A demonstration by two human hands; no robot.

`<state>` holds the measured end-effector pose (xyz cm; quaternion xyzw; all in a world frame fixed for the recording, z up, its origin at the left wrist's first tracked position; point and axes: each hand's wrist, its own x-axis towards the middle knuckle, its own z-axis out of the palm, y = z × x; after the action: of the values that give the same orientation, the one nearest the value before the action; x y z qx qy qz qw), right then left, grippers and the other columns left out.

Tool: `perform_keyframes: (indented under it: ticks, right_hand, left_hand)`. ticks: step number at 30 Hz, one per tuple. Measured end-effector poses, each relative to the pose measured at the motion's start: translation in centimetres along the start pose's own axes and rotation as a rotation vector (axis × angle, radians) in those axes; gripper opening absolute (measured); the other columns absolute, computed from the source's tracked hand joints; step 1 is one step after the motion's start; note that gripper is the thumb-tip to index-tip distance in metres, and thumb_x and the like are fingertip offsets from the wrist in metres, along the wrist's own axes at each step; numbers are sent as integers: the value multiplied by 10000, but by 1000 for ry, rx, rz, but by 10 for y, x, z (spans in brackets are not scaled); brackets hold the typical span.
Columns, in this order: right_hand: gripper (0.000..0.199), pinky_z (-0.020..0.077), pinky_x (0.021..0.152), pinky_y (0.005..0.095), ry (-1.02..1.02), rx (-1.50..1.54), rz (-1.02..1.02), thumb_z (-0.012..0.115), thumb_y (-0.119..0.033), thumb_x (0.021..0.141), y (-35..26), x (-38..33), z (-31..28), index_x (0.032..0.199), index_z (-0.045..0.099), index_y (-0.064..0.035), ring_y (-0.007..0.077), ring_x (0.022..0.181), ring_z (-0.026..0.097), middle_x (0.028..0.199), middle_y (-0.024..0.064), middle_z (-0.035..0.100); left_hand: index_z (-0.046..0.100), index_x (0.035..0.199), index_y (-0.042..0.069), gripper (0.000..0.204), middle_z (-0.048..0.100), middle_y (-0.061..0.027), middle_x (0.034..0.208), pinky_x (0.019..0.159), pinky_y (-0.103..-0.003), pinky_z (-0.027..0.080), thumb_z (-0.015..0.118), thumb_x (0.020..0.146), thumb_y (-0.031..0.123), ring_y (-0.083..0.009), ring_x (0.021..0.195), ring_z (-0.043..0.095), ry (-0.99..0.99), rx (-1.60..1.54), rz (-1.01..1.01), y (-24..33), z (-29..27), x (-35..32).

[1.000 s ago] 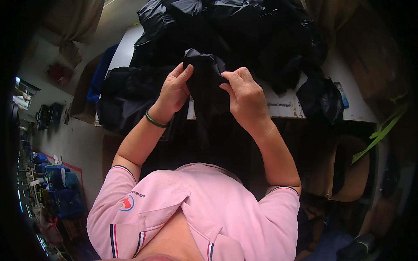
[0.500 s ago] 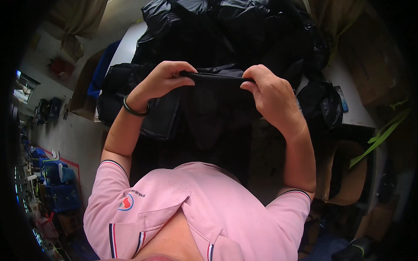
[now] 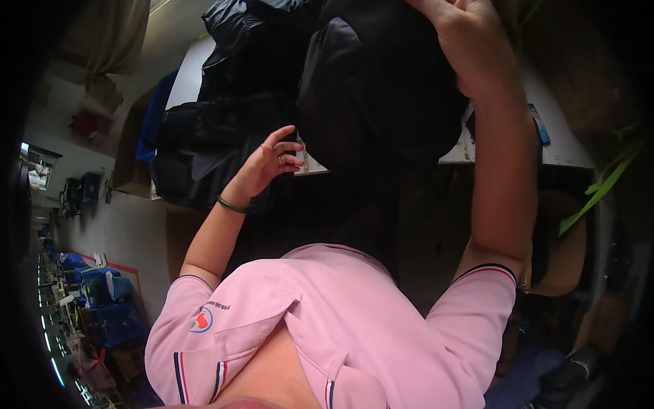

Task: Inspect and fold black fabric garments before placing them into a cardboard box.

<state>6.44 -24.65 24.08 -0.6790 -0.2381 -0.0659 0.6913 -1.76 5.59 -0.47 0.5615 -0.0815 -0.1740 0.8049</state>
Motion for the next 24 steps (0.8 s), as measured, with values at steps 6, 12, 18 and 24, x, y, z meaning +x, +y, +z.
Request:
perform_keyframes:
  ticks: [6, 12, 18, 24]
  right_hand:
    - [203, 527, 662, 231, -78, 385, -85, 615, -195, 936, -22, 4, 28, 1009, 624, -6, 116, 683, 639, 844, 59, 681]
    - [255, 479, 695, 238, 129, -130, -270, 581, -212, 959, 52, 1, 41, 1074, 620, 12, 105, 771, 631, 854, 55, 686]
    - [313, 497, 815, 427, -131, -578, 189, 509, -224, 925, 233, -66, 36, 1104, 454, 28, 416, 955, 636, 967, 298, 640]
    - [306, 487, 827, 473, -186, -888, 455, 591, -225, 905, 330, -113, -31, 1072, 570, 30, 431, 989, 607, 990, 276, 639]
  left_hand:
    - [479, 1297, 108, 609, 609, -80, 1139, 1022, -452, 420, 598, 881, 535, -245, 1087, 595, -85, -468, -105, -62, 46, 21]
    - [650, 1025, 99, 277, 689, -10, 967, 974, -395, 456, 556, 962, 351, -188, 991, 638, 12, -719, -44, -5, 93, 52]
    - [646, 1029, -18, 244, 688, -139, 955, 937, -380, 483, 504, 854, 76, -262, 977, 641, -391, -984, 184, 39, 88, 64]
    - [566, 1220, -21, 699, 673, -89, 1068, 886, -328, 488, 495, 915, 603, -170, 944, 650, -640, -526, 274, 90, 4, 20]
